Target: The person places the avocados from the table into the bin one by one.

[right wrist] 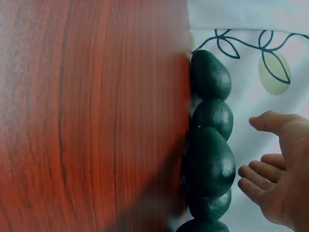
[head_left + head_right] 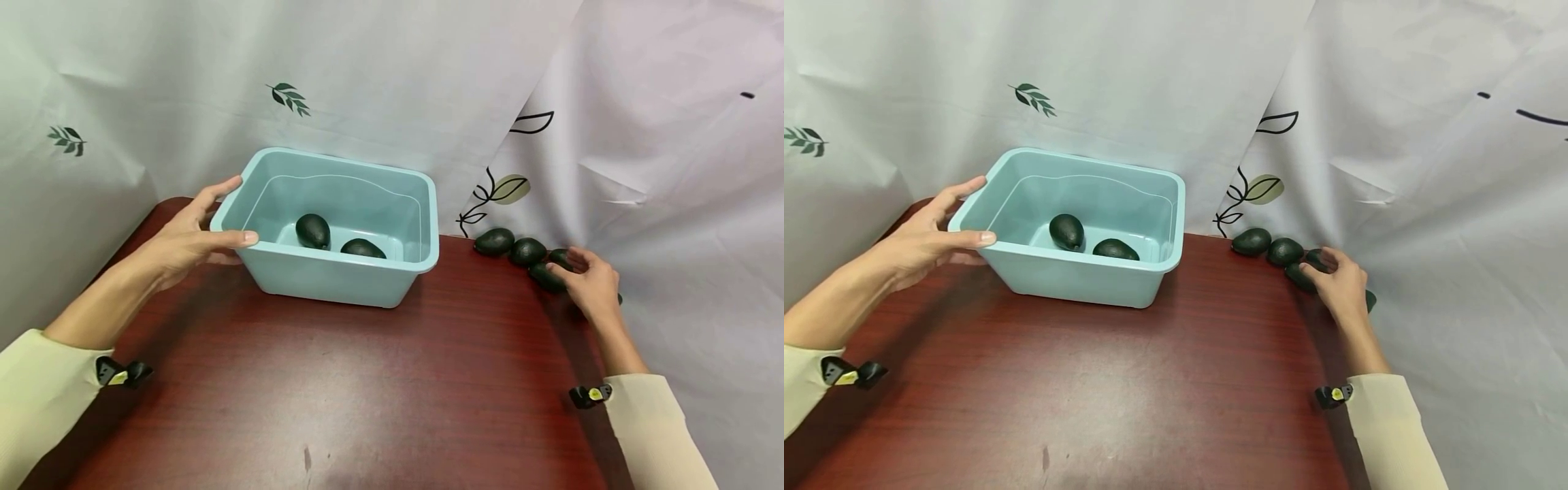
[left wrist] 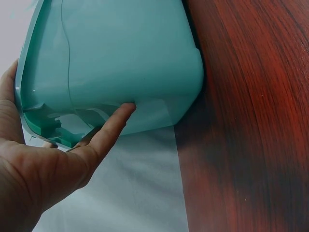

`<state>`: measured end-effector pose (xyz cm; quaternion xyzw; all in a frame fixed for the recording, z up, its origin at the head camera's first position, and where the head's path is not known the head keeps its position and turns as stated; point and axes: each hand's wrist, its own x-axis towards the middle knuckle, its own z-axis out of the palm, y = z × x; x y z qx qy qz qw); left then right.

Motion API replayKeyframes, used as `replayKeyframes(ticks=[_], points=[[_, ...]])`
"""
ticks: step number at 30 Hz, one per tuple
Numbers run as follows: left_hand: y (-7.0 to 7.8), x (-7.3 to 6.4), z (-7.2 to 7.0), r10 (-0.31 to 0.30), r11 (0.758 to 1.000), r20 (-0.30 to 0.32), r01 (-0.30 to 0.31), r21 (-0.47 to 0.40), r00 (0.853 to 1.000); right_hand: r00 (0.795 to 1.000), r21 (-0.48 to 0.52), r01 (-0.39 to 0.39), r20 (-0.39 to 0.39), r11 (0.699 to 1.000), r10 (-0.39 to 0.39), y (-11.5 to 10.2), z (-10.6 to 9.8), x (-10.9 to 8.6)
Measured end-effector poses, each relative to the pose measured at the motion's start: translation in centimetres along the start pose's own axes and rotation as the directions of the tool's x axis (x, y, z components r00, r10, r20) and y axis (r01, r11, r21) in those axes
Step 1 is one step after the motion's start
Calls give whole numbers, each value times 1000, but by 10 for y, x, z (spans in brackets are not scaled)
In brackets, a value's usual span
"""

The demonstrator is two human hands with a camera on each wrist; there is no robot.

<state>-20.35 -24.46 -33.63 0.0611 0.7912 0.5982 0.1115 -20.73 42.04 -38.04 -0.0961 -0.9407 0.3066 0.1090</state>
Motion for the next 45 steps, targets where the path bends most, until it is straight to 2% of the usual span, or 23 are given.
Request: replayKeyframes(ticks=[10,18,30,45], points=[[0,2,1,1,1000,7,-1,2,1000,997,-42,-44,54,998,46,6,-1,0],[-1,2,1,5,1000,10,-5,0,1000,990,-159,-73,109,985,91,13,0,4],[0,2,0,7,1000,9,-7,7,1000,987,-242,-7,152,970,45,15,7,3],[-2,-1,-1,4,1000,4,-4,20,1000,987,-231,6,159,973,32,13,11,-2]])
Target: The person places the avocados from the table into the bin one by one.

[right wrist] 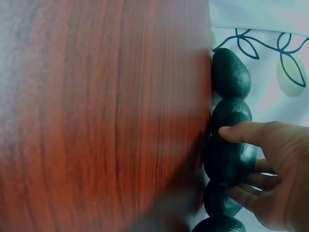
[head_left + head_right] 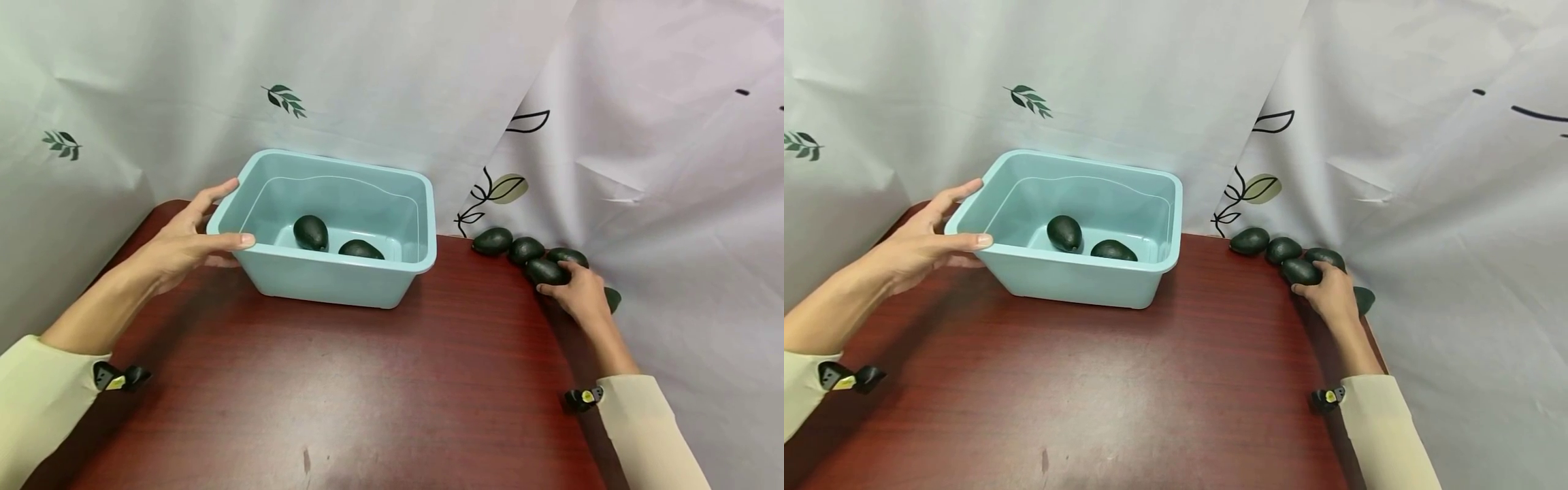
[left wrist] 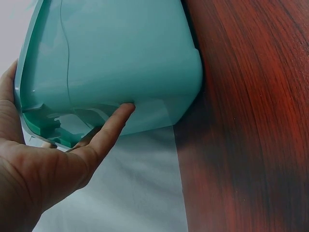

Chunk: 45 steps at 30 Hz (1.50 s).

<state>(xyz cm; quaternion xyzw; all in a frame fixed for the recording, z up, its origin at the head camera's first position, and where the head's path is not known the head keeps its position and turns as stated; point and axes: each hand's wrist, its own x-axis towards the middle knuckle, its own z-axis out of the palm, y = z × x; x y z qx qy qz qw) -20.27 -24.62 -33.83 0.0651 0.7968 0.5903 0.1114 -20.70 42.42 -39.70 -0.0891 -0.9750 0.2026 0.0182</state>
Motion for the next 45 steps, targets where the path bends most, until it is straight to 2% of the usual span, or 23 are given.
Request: replayKeyframes(ticks=[13,24,30,39,45], points=[[0,0,1,5,1000,-4,-5,0,1000,1000,9,2,-18,1000,-2,0,3,-1],[1,1,2,8,1000,-15,-8,-5,1000,995,30,8,-100,1000,-5,-1,7,-1],[1,1,2,5,1000,-14,-5,-6,1000,993,50,-1,-114,999,7,-2,7,-2],[0,1,2,6,1000,-10,-6,-8,1000,984,84,32,-176,996,-17,-9,5,-6],[0,1,2,5,1000,-17,-6,-6,1000,982,98,49,-186,994,-30,-13,5,-9]])
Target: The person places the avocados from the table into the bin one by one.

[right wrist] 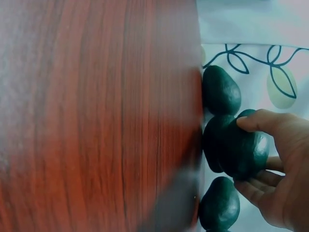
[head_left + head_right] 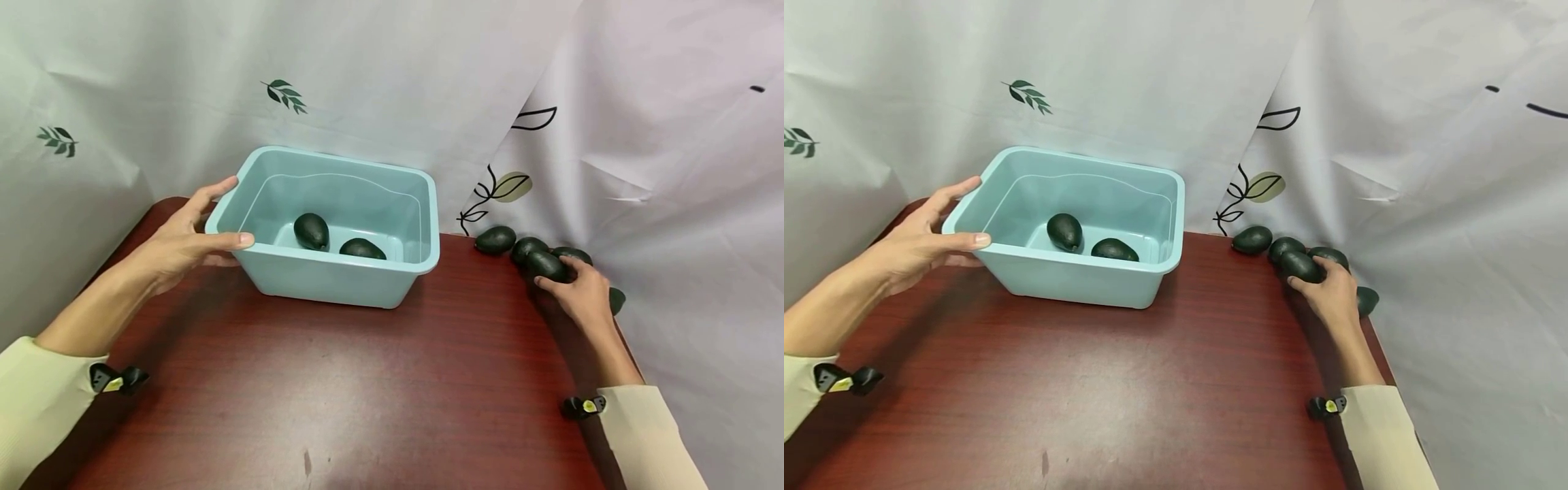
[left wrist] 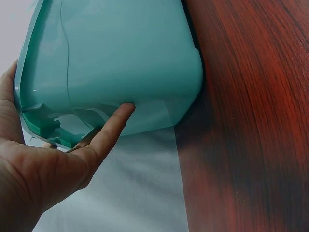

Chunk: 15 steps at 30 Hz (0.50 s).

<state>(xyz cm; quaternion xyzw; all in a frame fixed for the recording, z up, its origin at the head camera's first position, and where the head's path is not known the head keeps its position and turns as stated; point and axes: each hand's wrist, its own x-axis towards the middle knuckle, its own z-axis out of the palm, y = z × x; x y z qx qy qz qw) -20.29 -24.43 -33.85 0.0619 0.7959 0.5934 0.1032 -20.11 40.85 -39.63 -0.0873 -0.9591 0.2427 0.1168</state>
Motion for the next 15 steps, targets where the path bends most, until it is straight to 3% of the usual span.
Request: replayKeyframes(ticks=[15], points=[[0,1,1,8,1000,-3,-8,3,1000,999,24,37,-32,999,-36,-8,0,-5]])
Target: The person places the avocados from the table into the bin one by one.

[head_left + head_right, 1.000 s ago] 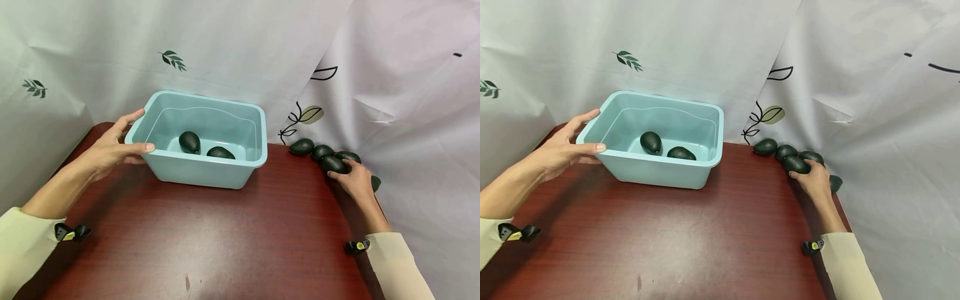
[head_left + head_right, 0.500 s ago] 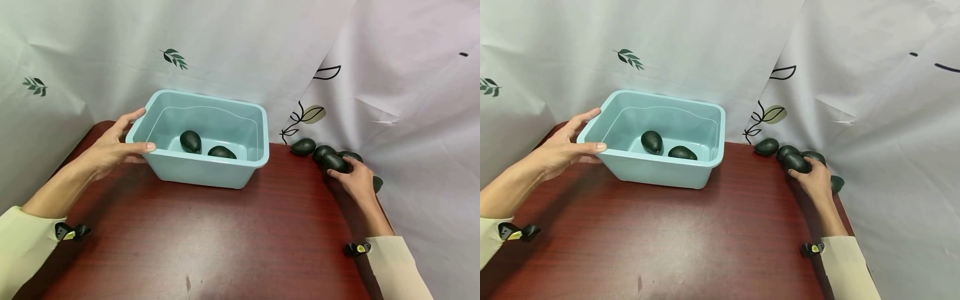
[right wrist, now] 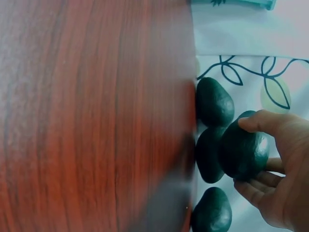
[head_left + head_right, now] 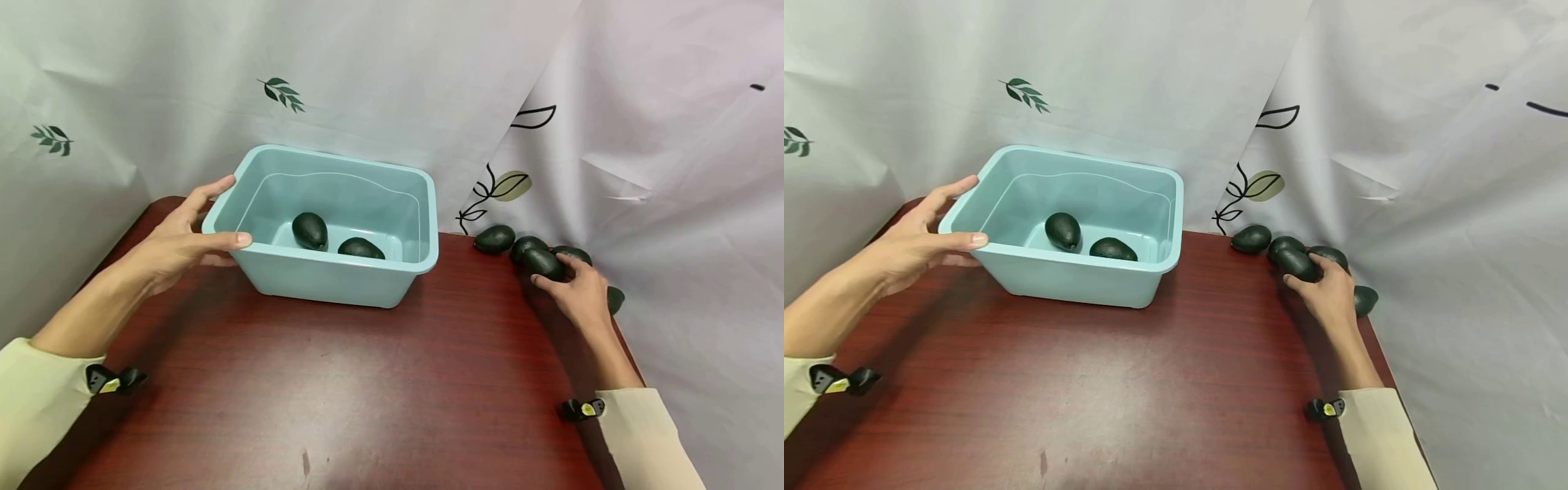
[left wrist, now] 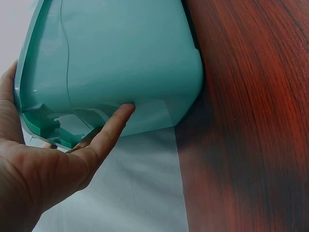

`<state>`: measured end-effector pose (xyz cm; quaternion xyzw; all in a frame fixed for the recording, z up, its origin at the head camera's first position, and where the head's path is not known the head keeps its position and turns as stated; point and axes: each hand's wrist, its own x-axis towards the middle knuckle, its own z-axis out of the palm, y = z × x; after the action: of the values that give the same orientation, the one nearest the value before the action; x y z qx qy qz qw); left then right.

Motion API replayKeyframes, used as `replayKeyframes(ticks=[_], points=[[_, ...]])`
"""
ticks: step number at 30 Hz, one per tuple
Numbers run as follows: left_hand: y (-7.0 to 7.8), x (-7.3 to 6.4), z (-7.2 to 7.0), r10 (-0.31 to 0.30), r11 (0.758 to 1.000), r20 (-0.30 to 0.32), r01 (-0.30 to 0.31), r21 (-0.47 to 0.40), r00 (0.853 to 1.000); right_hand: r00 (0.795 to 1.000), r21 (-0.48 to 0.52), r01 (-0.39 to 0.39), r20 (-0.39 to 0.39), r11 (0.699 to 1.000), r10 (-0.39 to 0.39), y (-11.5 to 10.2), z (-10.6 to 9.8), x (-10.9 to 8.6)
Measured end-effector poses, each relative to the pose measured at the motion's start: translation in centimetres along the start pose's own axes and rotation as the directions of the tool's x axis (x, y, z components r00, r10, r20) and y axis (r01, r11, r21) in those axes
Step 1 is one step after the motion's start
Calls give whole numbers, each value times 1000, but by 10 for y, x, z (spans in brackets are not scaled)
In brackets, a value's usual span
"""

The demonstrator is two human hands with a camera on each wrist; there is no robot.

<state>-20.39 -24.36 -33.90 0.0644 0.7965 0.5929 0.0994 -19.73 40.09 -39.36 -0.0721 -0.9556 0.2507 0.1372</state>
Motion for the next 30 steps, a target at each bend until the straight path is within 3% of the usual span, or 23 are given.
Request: replayKeyframes(ticks=[9,19,30], points=[[0,0,0,3,1000,-2,-3,-2,1000,1000,10,24,-15,1000,-24,-13,-2,-2],[0,0,0,-3,1000,5,3,3,1000,999,59,24,24,998,-25,-33,-2,-4],[0,-1,0,8,1000,1,-8,-11,1000,997,69,70,-20,995,-69,-54,-2,-2]])
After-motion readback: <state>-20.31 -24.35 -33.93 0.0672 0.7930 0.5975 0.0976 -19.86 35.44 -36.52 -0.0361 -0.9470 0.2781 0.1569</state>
